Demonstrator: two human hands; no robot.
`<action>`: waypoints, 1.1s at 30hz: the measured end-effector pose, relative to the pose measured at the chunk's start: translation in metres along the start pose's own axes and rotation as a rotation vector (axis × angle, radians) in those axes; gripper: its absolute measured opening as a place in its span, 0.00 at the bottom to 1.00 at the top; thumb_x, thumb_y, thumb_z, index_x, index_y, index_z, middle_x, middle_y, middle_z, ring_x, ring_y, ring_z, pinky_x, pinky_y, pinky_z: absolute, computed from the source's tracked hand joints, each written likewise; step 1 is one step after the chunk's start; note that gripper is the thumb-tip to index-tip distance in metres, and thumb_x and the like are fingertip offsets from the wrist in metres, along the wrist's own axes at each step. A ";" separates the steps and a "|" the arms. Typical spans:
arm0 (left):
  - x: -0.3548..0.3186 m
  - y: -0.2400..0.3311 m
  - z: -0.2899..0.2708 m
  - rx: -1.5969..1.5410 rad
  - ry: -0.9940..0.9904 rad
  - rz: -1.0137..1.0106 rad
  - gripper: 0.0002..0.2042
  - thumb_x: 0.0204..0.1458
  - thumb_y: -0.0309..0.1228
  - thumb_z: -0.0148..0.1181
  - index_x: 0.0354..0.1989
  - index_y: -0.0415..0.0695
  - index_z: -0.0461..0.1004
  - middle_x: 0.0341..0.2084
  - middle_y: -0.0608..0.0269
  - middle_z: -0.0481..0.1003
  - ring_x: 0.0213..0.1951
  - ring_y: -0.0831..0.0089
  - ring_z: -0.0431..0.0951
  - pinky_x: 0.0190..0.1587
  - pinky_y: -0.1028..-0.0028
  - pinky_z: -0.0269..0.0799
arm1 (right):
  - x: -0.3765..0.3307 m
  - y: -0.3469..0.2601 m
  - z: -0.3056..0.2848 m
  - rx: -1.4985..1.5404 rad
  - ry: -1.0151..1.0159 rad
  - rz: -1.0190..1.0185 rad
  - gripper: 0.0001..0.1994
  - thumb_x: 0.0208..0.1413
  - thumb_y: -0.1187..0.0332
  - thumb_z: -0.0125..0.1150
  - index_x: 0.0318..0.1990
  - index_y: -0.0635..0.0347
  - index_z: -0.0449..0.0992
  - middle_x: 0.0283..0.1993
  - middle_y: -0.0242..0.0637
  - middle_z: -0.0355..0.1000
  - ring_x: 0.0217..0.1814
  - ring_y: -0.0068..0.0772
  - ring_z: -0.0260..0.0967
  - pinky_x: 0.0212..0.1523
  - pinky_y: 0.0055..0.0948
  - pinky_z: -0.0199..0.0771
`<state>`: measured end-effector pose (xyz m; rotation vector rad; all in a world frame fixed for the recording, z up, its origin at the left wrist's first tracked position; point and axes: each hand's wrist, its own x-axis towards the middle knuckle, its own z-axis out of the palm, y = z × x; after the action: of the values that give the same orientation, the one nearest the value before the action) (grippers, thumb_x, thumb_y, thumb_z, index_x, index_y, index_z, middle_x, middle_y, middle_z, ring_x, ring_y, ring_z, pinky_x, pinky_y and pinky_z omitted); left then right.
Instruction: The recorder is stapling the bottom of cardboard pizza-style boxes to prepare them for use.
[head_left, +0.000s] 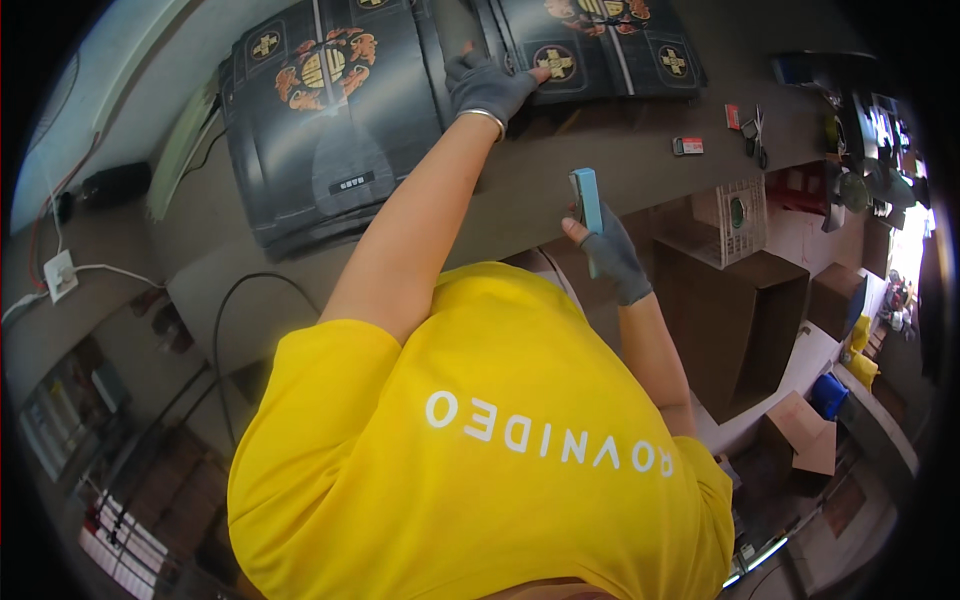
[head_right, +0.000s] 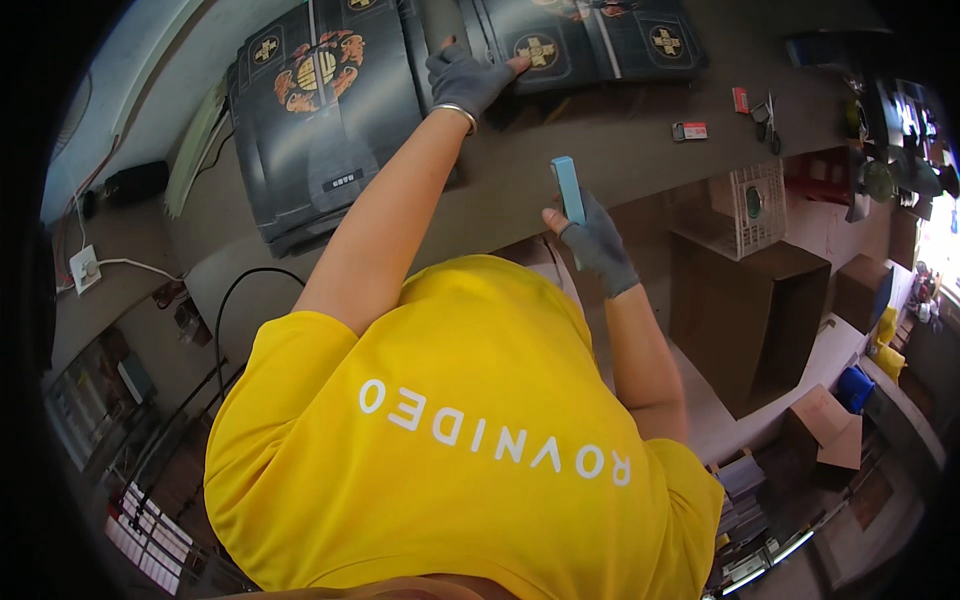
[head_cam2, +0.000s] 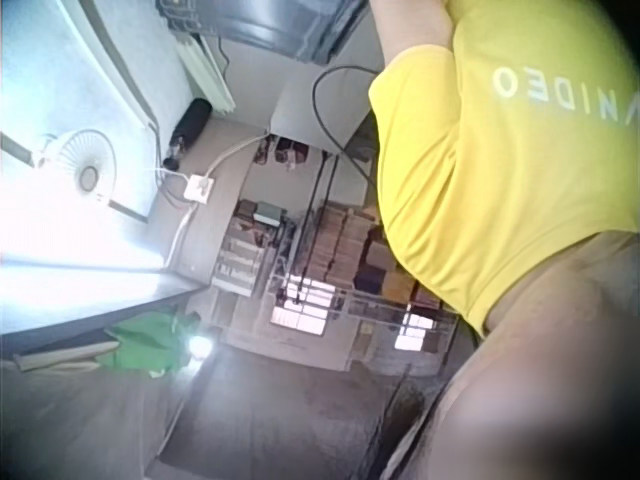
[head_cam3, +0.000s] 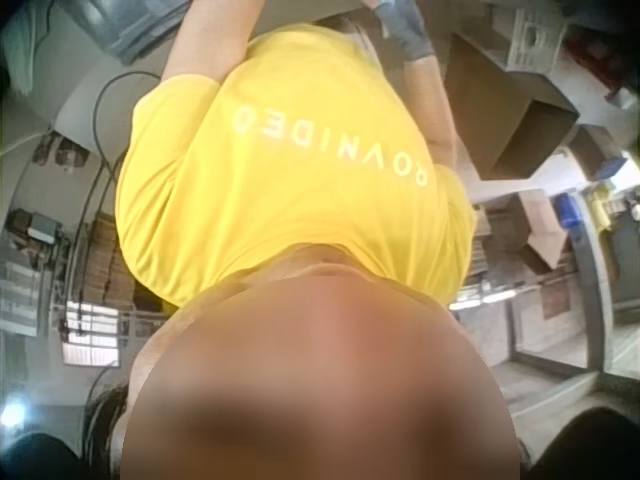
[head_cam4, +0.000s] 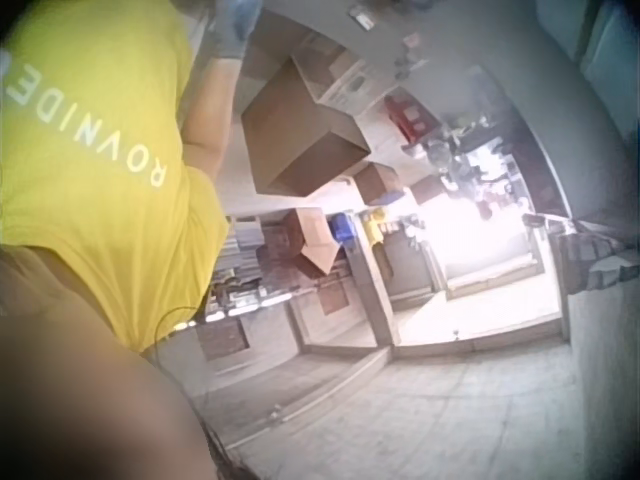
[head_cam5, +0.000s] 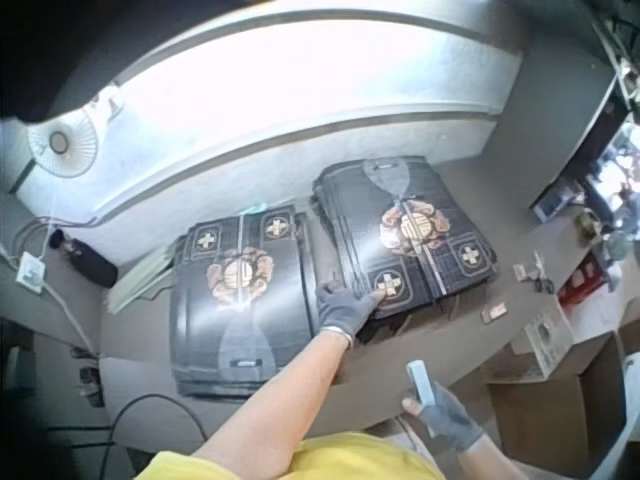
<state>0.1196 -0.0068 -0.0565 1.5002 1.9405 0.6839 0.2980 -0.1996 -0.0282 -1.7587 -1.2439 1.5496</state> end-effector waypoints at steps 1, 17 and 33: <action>0.004 -0.009 0.002 -0.058 -0.068 -0.045 0.55 0.32 0.56 0.69 0.61 0.29 0.48 0.59 0.36 0.49 0.59 0.48 0.58 0.59 0.66 0.58 | -0.003 -0.002 0.001 -0.006 0.012 -0.002 0.24 0.54 0.58 0.60 0.53 0.64 0.66 0.46 0.39 0.68 0.49 0.32 0.65 0.51 0.29 0.65; -0.098 -0.062 -0.021 -0.826 -0.927 -0.244 0.15 0.54 0.40 0.57 0.38 0.40 0.76 0.28 0.68 0.75 0.29 0.82 0.72 0.33 0.82 0.67 | -0.011 -0.010 0.033 0.363 -0.202 0.129 0.17 0.56 0.64 0.57 0.49 0.62 0.67 0.38 0.36 0.70 0.40 0.22 0.67 0.40 0.24 0.66; -0.115 -0.051 -0.011 -0.900 -0.761 -0.113 0.16 0.57 0.37 0.54 0.48 0.39 0.70 0.36 0.69 0.73 0.38 0.81 0.70 0.41 0.79 0.67 | -0.001 -0.008 0.035 0.137 -0.035 0.270 0.10 0.54 0.64 0.60 0.32 0.63 0.70 0.23 0.29 0.67 0.22 0.18 0.64 0.23 0.22 0.64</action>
<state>0.0997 -0.1313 -0.0687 0.8639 0.9166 0.6636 0.2626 -0.2033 -0.0296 -1.8754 -0.9201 1.7761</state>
